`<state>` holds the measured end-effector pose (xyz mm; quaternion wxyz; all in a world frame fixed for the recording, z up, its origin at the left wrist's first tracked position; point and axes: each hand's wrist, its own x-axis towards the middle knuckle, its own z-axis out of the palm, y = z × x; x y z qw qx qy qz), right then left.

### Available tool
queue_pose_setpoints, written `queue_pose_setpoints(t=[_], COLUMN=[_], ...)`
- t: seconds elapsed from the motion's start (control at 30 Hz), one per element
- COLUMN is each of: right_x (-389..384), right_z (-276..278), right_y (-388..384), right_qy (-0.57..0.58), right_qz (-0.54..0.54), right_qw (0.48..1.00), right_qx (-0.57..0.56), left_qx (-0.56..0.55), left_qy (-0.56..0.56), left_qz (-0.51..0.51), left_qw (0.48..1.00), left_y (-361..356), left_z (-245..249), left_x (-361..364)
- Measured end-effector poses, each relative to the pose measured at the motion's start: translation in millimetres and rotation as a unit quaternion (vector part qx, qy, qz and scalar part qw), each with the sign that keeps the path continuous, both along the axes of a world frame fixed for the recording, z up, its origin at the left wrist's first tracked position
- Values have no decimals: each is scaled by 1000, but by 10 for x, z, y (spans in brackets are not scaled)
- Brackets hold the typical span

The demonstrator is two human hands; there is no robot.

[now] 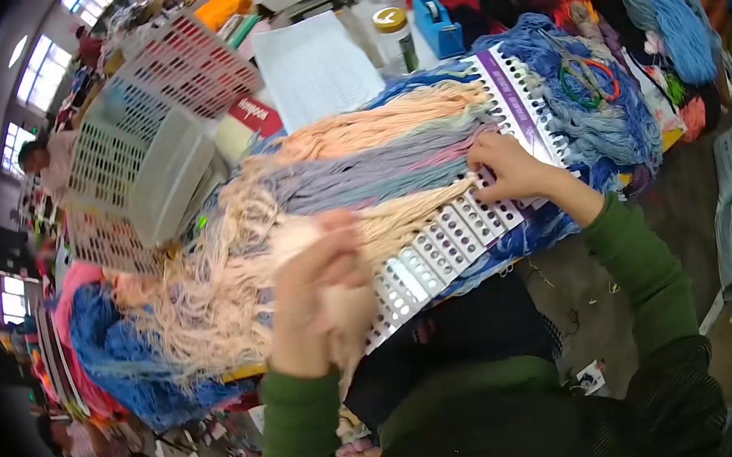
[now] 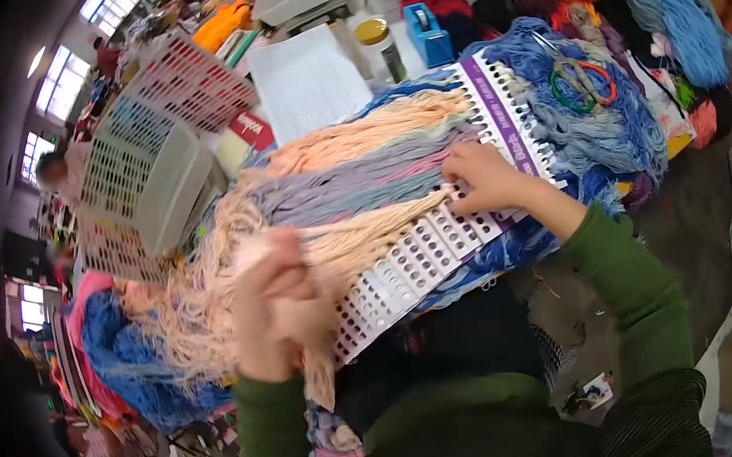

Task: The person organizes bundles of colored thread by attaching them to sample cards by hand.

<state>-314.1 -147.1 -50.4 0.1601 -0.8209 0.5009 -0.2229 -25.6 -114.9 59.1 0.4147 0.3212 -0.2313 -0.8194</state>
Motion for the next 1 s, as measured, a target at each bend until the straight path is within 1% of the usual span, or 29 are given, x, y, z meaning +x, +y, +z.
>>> queue_pose_setpoints(t=[0.03, 0.1, 0.2, 0.27, 0.33, 0.43, 0.47, 0.57, 0.6, 0.7, 0.8, 0.83, 0.9, 1.0], right_x=[-20, -15, -50, -59, -72, -99, -109, -158, -172, -202, -232, -229, -207, -172], right_z=[-46, -28, -102, -109, -114, -204, -206, -168, -178, -182, -176, -174, -184, -173], right_y=[2, 32, 20, 25, 28, 16, 17, 15, 13, -5, -12, -14, -13, 7], right_qy=[-21, -22, -63, -89, -99, -128, -132, -157, -169, -198, -219, -224, -200, -160], right_qz=[4, -8, -18, -26, -31, -34, -33, -26, -22, -7, -4, -2, -7, -20], right_qw=[1000, 999, 997, 995, 994, 991, 991, 987, 985, 979, 974, 972, 978, 986], right_qx=[-21, -33, -41, -37, -29, -26, -18, 25, 32, 44, 61, 69, 59, 36], left_qx=[-7, -45, -39, -74, -98, -82, -75, -26, -14, -23, -82, -72, -55, 16], left_qy=[-84, -134, -259, -283, -313, -351, -330, -360, -330, -310, -305, -309, -317, -342], left_qz=[-33, -131, -124, -146, -155, -155, -152, -147, -130, -132, -102, -96, -83, -80], left_qw=[996, 981, 957, 945, 932, 920, 929, 921, 935, 941, 943, 943, 943, 936], left_y=[-57, -227, -334, -397, -413, -451, -450, -398, -359, -375, -366, -359, -347, -376], left_z=[-44, -239, -511, -789, -964, -1066, -1091, -966, -863, -1017, -1105, -1100, -1061, -1014], left_x=[-283, -676, -1145, -1274, -1364, -1397, -1392, -1411, -1470, -1464, -1511, -1518, -1530, -1484])
